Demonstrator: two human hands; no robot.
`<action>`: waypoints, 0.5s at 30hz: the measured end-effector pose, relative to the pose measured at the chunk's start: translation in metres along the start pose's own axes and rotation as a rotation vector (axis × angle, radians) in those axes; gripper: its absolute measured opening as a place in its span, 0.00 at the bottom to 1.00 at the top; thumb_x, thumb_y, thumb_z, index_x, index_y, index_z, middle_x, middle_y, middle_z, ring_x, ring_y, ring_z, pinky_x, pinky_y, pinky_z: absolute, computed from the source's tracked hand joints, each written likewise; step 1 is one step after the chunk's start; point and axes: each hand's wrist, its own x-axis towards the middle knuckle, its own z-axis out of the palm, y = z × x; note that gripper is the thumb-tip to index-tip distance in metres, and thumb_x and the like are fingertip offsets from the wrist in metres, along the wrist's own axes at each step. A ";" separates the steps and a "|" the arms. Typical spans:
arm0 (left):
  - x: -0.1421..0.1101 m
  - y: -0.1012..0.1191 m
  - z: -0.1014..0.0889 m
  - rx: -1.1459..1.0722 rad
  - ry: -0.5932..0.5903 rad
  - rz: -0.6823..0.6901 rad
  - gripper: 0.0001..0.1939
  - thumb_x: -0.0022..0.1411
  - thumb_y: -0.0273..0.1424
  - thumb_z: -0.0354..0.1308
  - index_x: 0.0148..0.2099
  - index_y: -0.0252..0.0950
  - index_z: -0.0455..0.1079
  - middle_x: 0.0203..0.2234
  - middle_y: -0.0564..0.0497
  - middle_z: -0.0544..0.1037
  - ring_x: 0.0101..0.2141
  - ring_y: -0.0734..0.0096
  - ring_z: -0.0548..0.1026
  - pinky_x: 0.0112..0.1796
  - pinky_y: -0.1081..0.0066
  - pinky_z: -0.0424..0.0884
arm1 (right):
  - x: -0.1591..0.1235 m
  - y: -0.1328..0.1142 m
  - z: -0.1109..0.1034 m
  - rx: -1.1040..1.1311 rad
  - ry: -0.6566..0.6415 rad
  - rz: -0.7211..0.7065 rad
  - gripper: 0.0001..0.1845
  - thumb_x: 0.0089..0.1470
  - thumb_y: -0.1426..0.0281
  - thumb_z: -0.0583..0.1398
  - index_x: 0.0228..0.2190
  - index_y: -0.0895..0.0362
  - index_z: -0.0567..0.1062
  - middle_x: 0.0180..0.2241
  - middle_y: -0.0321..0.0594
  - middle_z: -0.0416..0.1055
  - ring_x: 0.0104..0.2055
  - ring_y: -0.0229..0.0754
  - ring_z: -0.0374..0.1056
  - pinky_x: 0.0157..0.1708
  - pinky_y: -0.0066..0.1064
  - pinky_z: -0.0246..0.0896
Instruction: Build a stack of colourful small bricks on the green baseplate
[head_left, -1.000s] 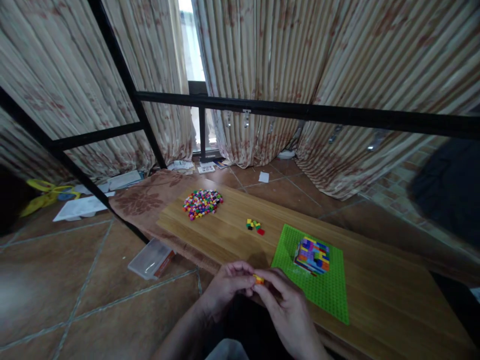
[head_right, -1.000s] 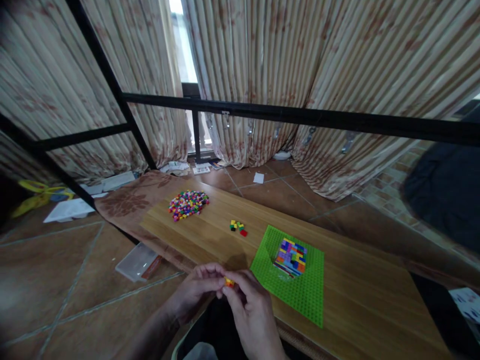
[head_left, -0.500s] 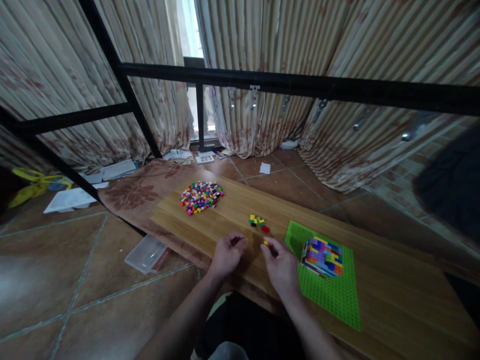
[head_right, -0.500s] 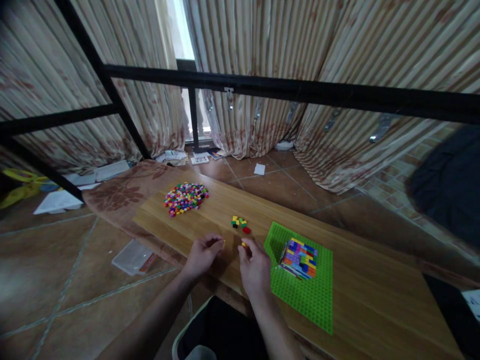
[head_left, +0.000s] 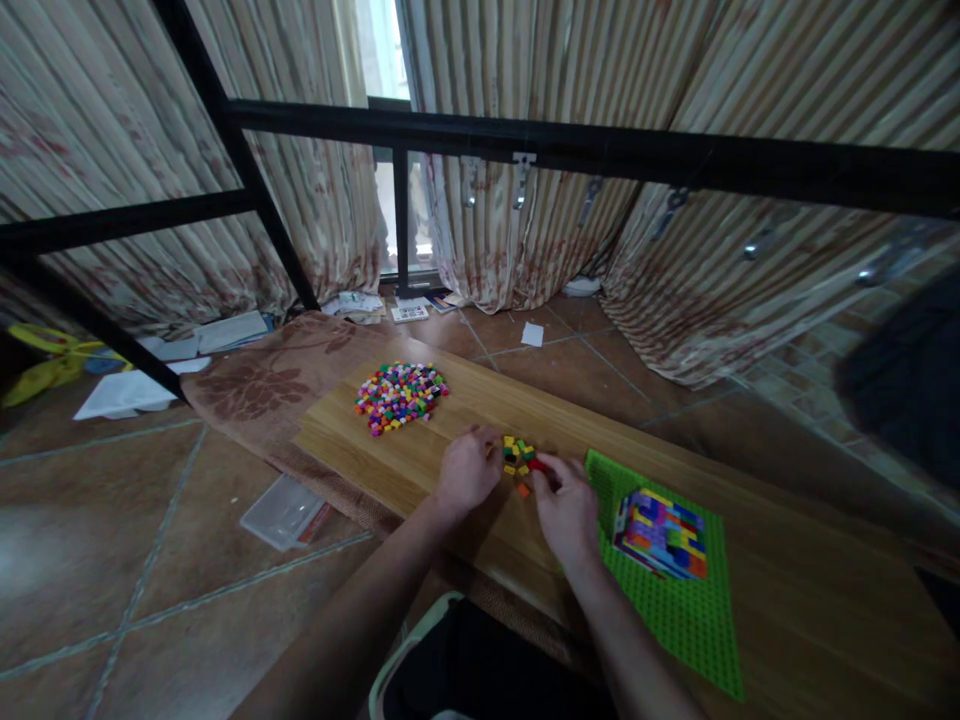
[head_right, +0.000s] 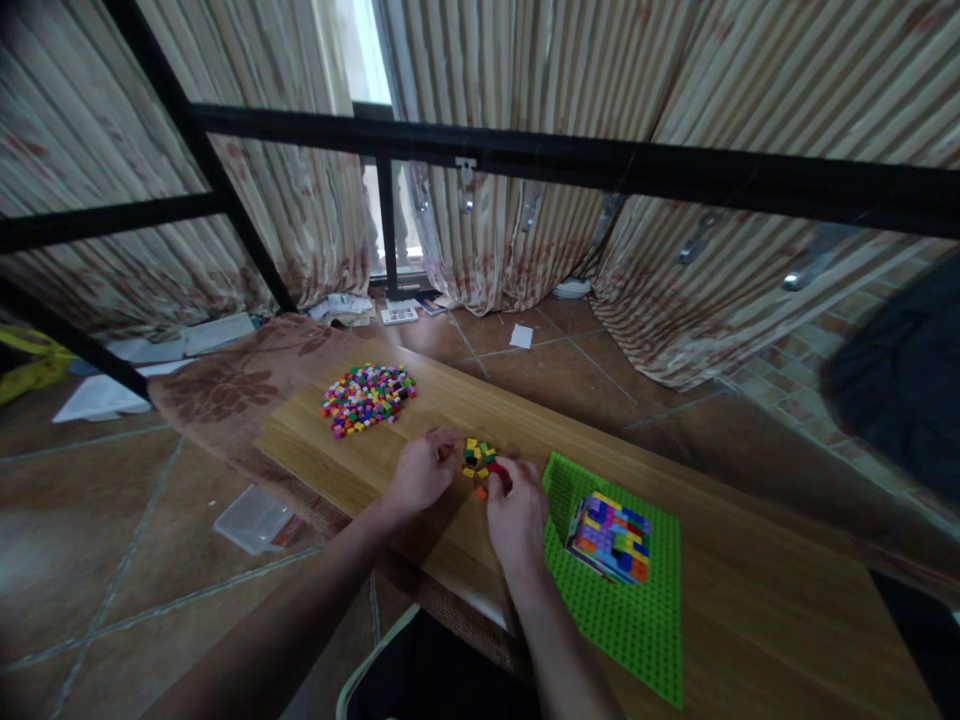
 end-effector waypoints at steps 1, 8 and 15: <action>0.005 0.002 0.001 0.031 0.001 0.007 0.12 0.60 0.29 0.51 0.42 0.39 0.74 0.34 0.48 0.77 0.34 0.68 0.75 0.37 0.72 0.69 | 0.004 0.000 0.001 -0.062 0.000 0.006 0.14 0.54 0.67 0.54 0.40 0.58 0.76 0.36 0.45 0.70 0.35 0.44 0.67 0.39 0.37 0.62; 0.025 0.012 0.009 0.105 -0.096 -0.034 0.10 0.59 0.27 0.52 0.35 0.36 0.76 0.33 0.45 0.77 0.36 0.66 0.75 0.40 0.71 0.68 | 0.011 -0.001 0.006 -0.159 -0.109 -0.046 0.12 0.54 0.71 0.53 0.35 0.57 0.76 0.35 0.44 0.70 0.36 0.45 0.68 0.39 0.36 0.62; 0.019 -0.005 0.002 -0.024 -0.066 -0.027 0.15 0.59 0.22 0.48 0.40 0.35 0.76 0.37 0.46 0.80 0.38 0.69 0.75 0.42 0.73 0.68 | 0.004 0.002 0.001 -0.060 -0.111 -0.029 0.13 0.54 0.70 0.53 0.37 0.57 0.76 0.37 0.44 0.72 0.38 0.44 0.69 0.40 0.35 0.63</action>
